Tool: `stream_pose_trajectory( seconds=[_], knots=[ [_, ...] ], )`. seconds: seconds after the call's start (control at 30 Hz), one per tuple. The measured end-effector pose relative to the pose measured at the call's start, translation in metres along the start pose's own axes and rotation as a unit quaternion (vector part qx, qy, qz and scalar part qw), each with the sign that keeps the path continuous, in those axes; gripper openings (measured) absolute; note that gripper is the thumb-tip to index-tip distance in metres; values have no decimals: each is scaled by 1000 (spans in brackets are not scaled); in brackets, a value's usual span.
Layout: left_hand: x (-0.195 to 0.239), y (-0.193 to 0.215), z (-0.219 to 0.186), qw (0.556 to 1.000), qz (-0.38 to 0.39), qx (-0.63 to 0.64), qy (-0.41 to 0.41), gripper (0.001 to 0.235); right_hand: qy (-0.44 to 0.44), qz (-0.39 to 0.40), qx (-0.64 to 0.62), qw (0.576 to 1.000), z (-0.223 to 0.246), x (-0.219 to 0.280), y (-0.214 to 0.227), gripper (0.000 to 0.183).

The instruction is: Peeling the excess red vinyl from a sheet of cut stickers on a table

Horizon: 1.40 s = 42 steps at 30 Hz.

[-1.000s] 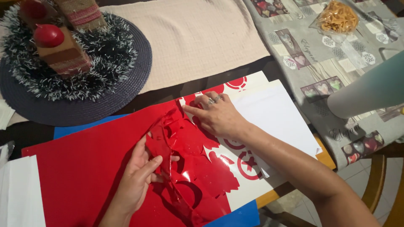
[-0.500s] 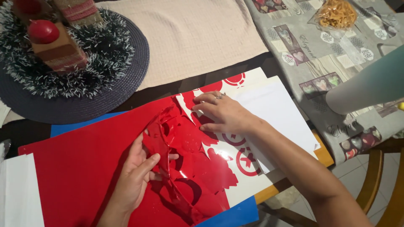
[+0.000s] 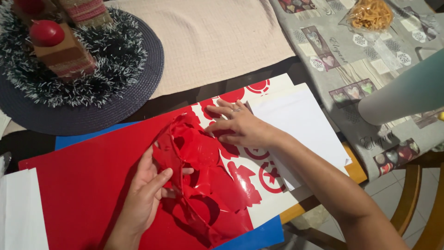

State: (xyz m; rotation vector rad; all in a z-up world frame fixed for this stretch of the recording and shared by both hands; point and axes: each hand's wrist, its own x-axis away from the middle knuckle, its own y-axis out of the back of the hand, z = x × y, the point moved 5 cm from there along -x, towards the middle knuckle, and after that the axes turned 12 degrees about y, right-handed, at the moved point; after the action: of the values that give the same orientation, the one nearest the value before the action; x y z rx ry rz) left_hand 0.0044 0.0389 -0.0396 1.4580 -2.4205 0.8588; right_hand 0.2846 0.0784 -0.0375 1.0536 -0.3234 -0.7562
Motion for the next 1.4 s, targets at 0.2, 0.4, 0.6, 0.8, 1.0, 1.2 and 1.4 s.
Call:
stream_pose_trajectory(
  seconds=[0.2, 0.4, 0.6, 0.8, 1.0, 1.2, 1.4],
  knots=[
    [4, -3, -4, 1000, 15, -6, -18, 80, -20, -6, -10, 1000, 11, -5, 2, 42],
    [4, -3, -3, 1000, 12, -9, -16, 77, -40, 2, -5, 999, 14, -7, 6, 57],
    [5, -1, -6, 1000, 1, -26, -19, 78, -27, -21, -50, 998, 1, -2, 1, 30],
    [2, 2, -4, 1000, 4, -8, -29, 78, -34, -36, -133, 990, 3, 2, 8, 46],
    [3, 5, -5, 999, 15, 13, -33, 78, -39, -16, -142, 989, 5, -3, 4, 51],
    [5, 6, -3, 998, 26, 28, -48, 75, -47, -41, -189, 980, 17, -2, 18, 48],
    [6, 6, -6, 998, 26, 23, -46, 76, -25, -121, -158, 980, 14, 2, 22, 27]
  ],
)
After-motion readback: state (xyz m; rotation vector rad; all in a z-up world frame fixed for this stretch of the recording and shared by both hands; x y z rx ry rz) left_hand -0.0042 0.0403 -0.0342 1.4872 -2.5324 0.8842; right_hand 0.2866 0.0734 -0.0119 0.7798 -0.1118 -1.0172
